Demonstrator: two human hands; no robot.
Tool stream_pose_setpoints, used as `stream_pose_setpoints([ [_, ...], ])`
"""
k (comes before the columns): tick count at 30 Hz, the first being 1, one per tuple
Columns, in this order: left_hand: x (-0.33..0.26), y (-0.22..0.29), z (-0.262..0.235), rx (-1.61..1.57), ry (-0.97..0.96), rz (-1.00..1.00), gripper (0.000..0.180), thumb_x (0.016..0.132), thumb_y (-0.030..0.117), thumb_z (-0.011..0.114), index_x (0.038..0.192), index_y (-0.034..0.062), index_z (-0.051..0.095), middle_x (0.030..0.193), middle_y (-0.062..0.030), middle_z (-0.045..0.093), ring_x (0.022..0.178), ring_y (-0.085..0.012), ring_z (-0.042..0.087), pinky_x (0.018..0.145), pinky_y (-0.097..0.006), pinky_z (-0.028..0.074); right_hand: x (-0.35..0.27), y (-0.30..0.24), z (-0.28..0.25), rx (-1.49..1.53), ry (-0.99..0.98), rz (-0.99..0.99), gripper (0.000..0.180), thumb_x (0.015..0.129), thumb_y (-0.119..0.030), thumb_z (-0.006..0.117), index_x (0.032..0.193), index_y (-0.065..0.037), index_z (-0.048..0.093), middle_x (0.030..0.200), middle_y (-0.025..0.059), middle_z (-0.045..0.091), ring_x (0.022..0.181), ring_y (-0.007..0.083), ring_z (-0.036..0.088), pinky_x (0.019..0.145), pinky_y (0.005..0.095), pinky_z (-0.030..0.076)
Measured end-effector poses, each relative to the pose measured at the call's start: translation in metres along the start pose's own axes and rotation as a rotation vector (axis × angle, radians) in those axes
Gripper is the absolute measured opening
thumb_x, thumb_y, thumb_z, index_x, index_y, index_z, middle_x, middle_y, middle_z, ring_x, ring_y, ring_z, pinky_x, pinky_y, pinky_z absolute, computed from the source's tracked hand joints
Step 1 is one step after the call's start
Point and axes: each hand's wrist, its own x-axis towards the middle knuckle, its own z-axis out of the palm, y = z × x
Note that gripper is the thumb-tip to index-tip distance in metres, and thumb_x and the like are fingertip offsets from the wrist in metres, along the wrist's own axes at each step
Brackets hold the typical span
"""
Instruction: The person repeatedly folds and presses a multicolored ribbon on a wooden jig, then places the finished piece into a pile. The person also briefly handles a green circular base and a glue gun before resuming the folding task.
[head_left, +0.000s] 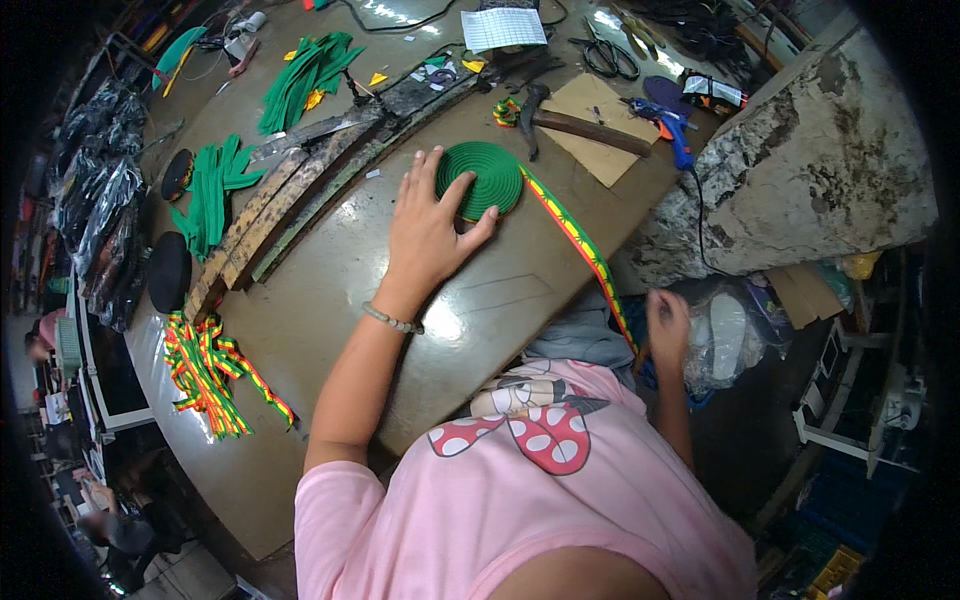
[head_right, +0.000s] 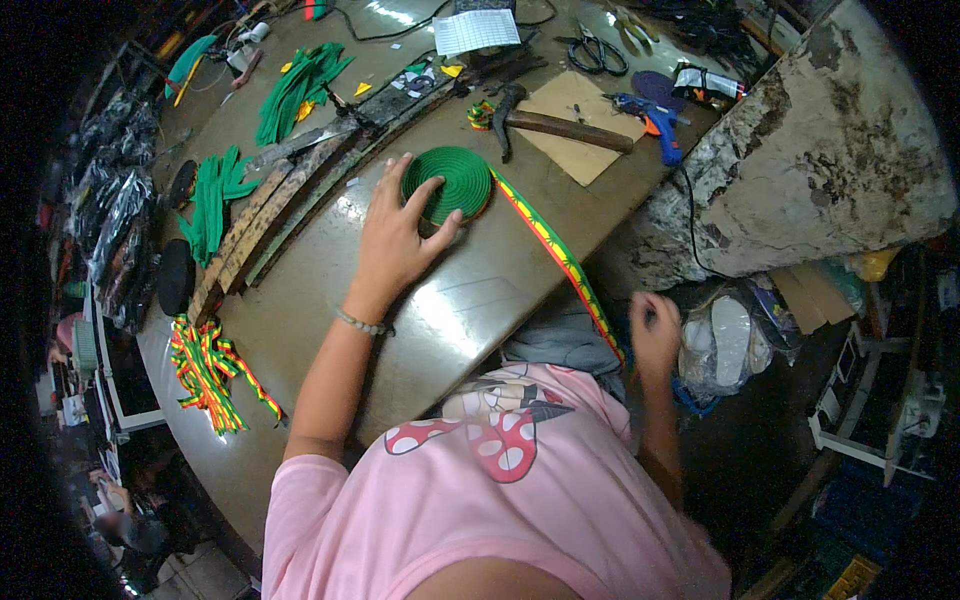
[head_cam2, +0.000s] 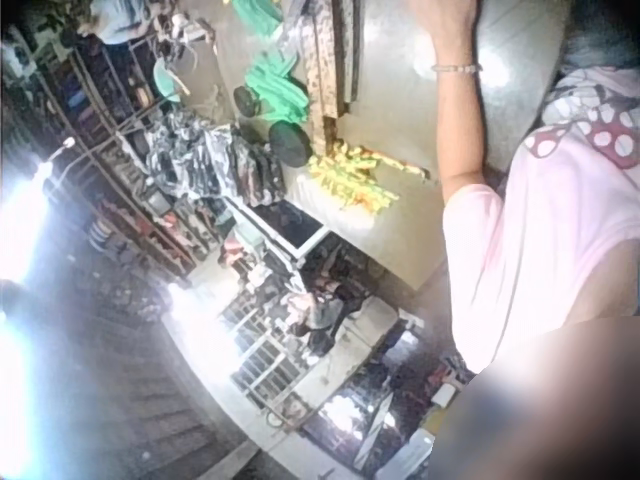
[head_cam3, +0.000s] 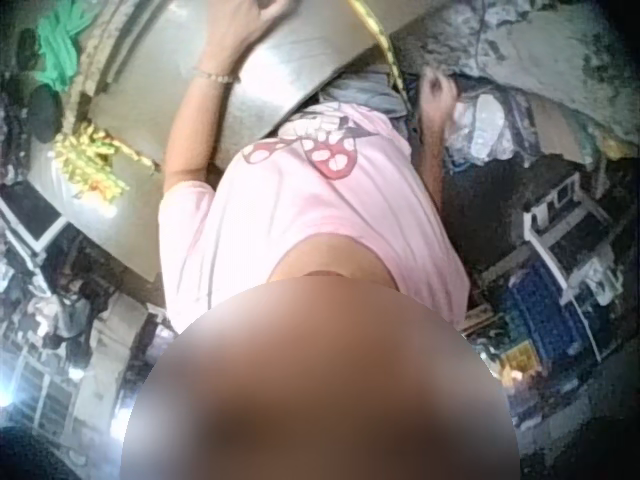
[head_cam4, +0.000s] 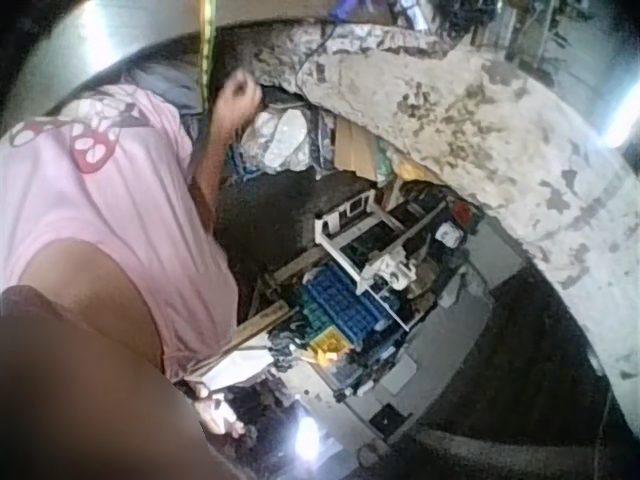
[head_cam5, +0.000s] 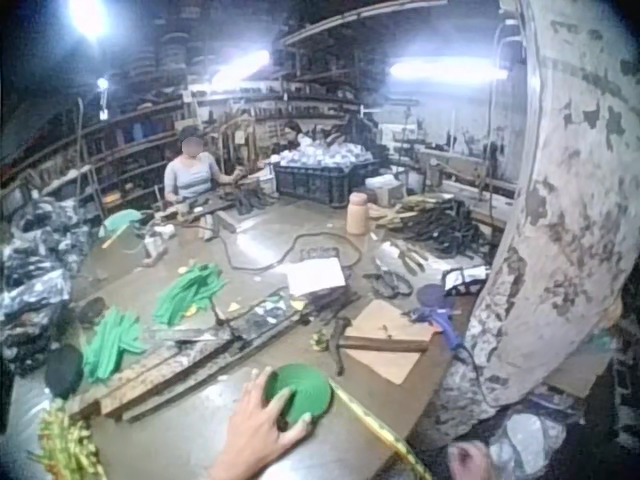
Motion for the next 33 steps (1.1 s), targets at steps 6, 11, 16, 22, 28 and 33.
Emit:
stream_pose_setpoints([
  [6,0.000,-0.002,-0.001,-0.008,-0.001,-0.027,0.045,0.076,0.043,0.062,0.107,0.0104,0.060,0.132,-0.0225,0.038,0.124,-0.0411,0.035,0.100,-0.050,0.031,0.047,-0.123,0.021,0.561,-0.463,0.275,0.032,0.088,-0.026,0.059,0.071,0.001,0.054,0.058,0.0002,0.048,0.056,0.0079,0.045,0.051,0.0249,0.037],
  [11,0.001,-0.005,0.001,0.019,-0.034,-0.065,0.040,0.080,0.041,0.058,0.110,0.0141,0.060,0.136,-0.0186,0.036,0.128,-0.0396,0.031,0.103,-0.050,0.027,0.002,-0.041,0.001,0.505,-0.559,0.425,0.031,0.089,-0.027,0.057,0.071,-0.003,0.057,0.059,-0.0021,0.049,0.056,0.0050,0.043,0.049,0.0219,0.034],
  [16,0.002,-0.009,-0.002,0.059,-0.034,-0.102,0.036,0.083,0.040,0.055,0.110,0.0176,0.060,0.137,-0.0170,0.036,0.129,-0.0388,0.030,0.101,-0.052,0.028,-0.094,0.113,0.015,0.175,-0.344,0.420,0.020,0.084,-0.019,0.061,0.076,-0.001,0.062,0.068,0.0054,0.061,0.062,0.0166,0.055,0.060,0.0293,0.044],
  [22,0.001,-0.008,-0.002,0.028,-0.048,-0.120,0.044,0.080,0.047,0.056,0.114,0.0185,0.058,0.136,-0.0175,0.037,0.128,-0.0391,0.030,0.102,-0.050,0.028,-0.065,0.097,-0.006,-0.209,-0.780,0.352,0.036,0.088,-0.025,0.055,0.113,0.001,0.053,0.106,0.0105,0.060,0.094,0.0212,0.055,0.082,0.0286,0.041],
  [28,0.000,-0.005,-0.001,0.010,-0.044,-0.131,0.049,0.077,0.052,0.058,0.113,0.0192,0.058,0.137,-0.0177,0.036,0.128,-0.0395,0.030,0.103,-0.051,0.027,0.026,-0.062,0.006,0.965,-0.674,0.512,0.030,0.094,-0.028,0.048,0.097,0.000,0.058,0.084,0.0031,0.060,0.068,0.0077,0.052,0.061,0.0205,0.040],
  [33,-0.001,-0.006,-0.002,0.020,-0.037,-0.149,0.047,0.077,0.053,0.057,0.111,0.0202,0.059,0.136,-0.0159,0.037,0.128,-0.0402,0.029,0.102,-0.052,0.027,-0.004,-0.045,0.020,0.610,-0.487,0.348,0.021,0.090,-0.021,0.057,0.091,0.000,0.058,0.076,0.0001,0.057,0.068,0.0063,0.051,0.062,0.0205,0.041],
])
